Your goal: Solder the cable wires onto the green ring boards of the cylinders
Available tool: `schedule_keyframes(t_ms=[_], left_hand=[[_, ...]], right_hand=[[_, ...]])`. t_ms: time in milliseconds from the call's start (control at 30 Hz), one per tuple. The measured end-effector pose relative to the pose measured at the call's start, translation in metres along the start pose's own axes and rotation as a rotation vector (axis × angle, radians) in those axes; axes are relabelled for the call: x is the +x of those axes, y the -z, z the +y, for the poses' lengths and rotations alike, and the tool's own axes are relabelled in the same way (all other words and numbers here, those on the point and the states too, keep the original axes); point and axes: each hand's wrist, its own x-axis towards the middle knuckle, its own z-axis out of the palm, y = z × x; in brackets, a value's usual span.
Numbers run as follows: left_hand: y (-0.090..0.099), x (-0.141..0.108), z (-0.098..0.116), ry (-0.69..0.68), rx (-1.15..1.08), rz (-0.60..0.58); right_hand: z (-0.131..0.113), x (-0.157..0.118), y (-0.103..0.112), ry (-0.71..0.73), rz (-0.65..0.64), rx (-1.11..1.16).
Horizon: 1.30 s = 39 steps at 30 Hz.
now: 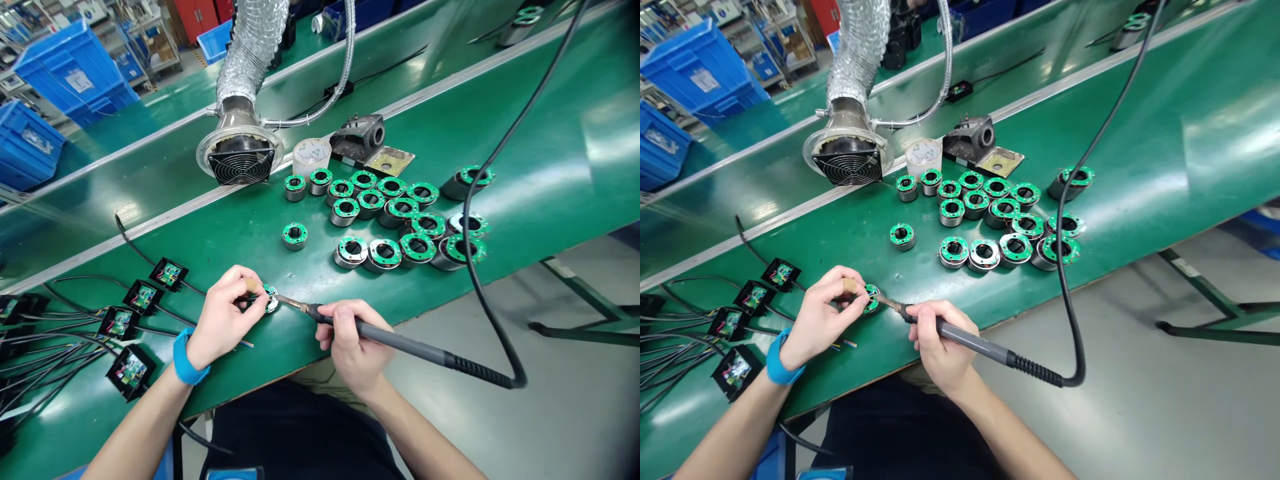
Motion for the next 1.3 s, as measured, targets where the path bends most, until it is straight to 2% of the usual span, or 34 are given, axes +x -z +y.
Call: schedule_keyframes(t_ms=[100, 300, 500, 867, 1067, 1300], left_hand=[[0.000, 0.000, 0.000, -0.009, -0.001, 0.007], [-0.001, 0.001, 0.000, -0.008, 0.003, 0.001], [-0.003, 0.002, 0.004, 0.014, 0.018, 0.026], [-0.010, 0.003, 0.009, 0.085, -0.038, 0.095], [-0.017, 0.002, 0.010, 0.074, -0.054, 0.177], [-0.016, 0.002, 0.009, 0.060, -0.054, 0.174]], right_hand=[[0.000, 0.000, 0.000, -0.020, 0.009, 0.036], [-0.002, 0.000, -0.004, -0.033, 0.187, 0.142], [-0.003, 0.001, -0.004, -0.040, 0.155, 0.141], [-0.003, 0.005, -0.005, -0.092, 0.012, 0.100], [-0.004, 0.007, -0.006, -0.114, 0.017, 0.102], [-0.004, 0.006, -0.007, -0.042, 0.125, 0.145]])
